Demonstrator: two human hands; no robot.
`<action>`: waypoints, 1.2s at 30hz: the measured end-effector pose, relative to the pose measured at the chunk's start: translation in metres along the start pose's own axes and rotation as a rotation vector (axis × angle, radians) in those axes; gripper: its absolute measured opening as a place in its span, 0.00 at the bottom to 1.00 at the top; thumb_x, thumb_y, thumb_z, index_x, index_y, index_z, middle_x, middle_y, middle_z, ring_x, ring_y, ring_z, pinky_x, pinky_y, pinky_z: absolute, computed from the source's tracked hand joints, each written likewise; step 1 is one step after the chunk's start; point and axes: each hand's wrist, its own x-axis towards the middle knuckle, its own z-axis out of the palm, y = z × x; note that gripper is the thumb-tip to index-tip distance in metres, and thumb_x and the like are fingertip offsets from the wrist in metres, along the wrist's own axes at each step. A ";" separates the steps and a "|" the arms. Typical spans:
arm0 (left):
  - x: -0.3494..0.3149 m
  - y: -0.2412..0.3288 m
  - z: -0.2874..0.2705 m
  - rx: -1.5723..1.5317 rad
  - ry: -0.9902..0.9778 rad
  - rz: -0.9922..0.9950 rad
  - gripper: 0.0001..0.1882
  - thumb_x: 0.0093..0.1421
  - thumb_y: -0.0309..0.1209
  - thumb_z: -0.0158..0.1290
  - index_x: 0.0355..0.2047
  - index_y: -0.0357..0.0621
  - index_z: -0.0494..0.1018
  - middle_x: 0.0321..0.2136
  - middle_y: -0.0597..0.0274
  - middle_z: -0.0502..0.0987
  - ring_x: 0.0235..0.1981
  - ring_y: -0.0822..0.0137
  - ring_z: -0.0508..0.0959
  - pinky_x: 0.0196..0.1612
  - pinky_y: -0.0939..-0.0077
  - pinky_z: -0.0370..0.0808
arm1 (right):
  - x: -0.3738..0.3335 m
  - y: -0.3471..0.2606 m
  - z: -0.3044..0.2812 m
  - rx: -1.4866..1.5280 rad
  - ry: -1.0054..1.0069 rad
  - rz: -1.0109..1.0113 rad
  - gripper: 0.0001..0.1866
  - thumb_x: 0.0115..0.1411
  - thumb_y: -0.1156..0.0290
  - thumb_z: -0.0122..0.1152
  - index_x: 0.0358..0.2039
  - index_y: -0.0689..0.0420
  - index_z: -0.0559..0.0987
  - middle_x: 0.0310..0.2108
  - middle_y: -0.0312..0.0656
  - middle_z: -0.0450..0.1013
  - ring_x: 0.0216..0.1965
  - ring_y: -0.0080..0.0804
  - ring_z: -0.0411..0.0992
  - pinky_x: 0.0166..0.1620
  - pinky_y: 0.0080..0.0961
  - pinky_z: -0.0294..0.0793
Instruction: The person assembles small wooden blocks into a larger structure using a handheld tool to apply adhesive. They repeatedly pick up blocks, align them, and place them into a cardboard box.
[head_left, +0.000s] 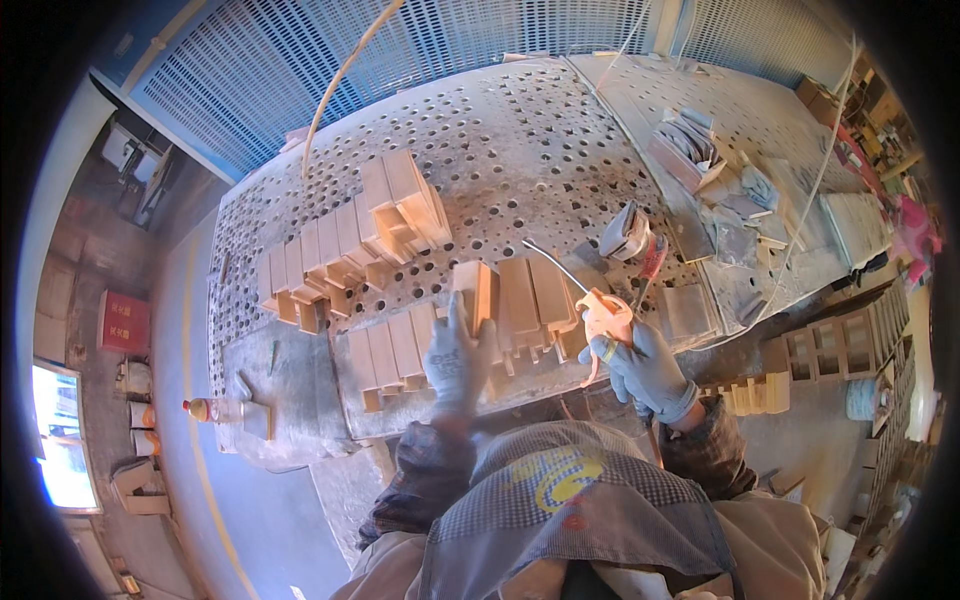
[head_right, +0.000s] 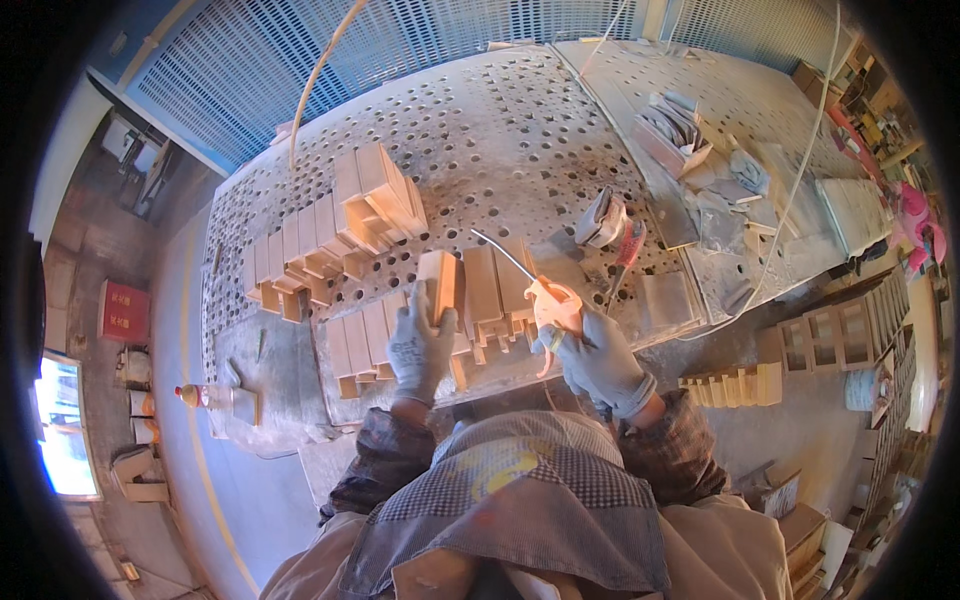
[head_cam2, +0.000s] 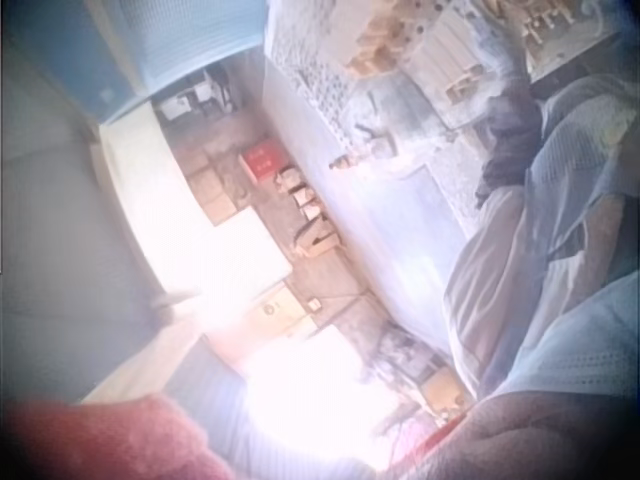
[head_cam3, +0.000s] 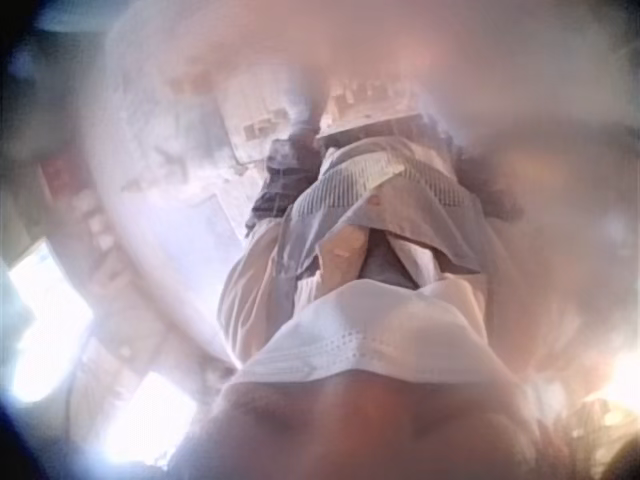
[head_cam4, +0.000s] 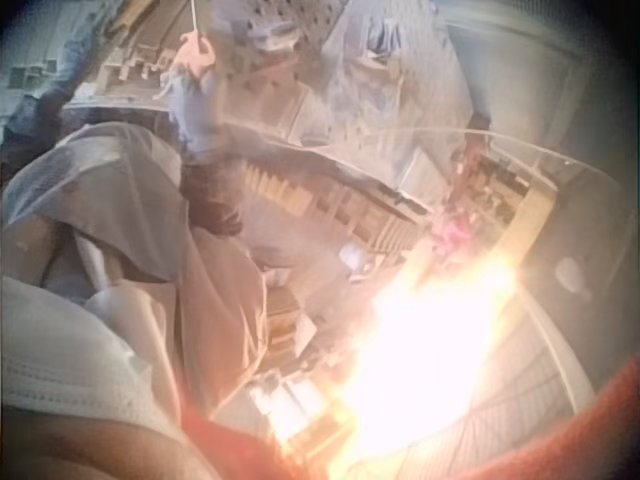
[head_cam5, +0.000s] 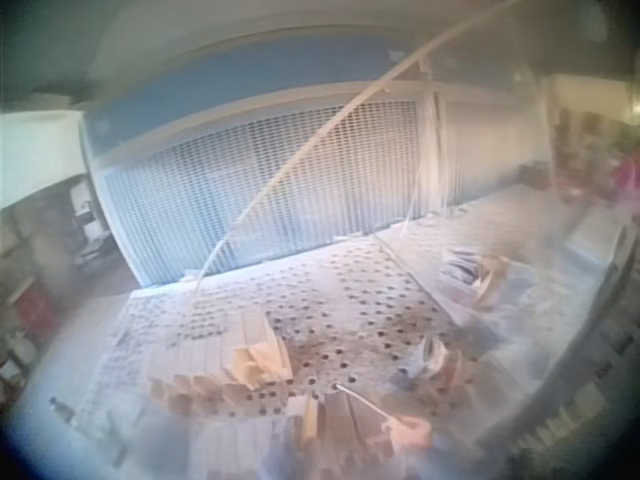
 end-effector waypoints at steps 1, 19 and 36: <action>-0.002 0.008 0.003 -0.016 -0.023 -0.002 0.41 0.62 0.50 0.56 0.71 0.51 0.56 0.45 0.42 0.76 0.40 0.44 0.82 0.41 0.49 0.79 | -0.002 0.003 -0.003 0.054 0.014 0.015 0.15 0.71 0.68 0.57 0.53 0.61 0.74 0.32 0.39 0.80 0.15 0.17 0.68 0.17 0.17 0.66; 0.245 -0.115 -0.121 0.123 -0.224 0.174 0.52 0.52 0.34 0.63 0.72 0.37 0.48 0.68 0.37 0.59 0.60 0.44 0.74 0.59 0.58 0.74 | 0.029 -0.010 0.068 -0.059 0.183 0.095 0.14 0.69 0.68 0.60 0.48 0.66 0.78 0.22 0.32 0.76 0.14 0.14 0.66 0.18 0.16 0.65; 0.163 -0.087 -0.176 0.052 0.486 0.347 0.37 0.56 0.39 0.64 0.64 0.41 0.65 0.48 0.46 0.79 0.43 0.55 0.83 0.42 0.66 0.82 | 0.130 -0.063 0.135 -0.506 0.017 -0.399 0.23 0.70 0.71 0.57 0.63 0.63 0.68 0.44 0.41 0.78 0.31 0.22 0.76 0.33 0.22 0.80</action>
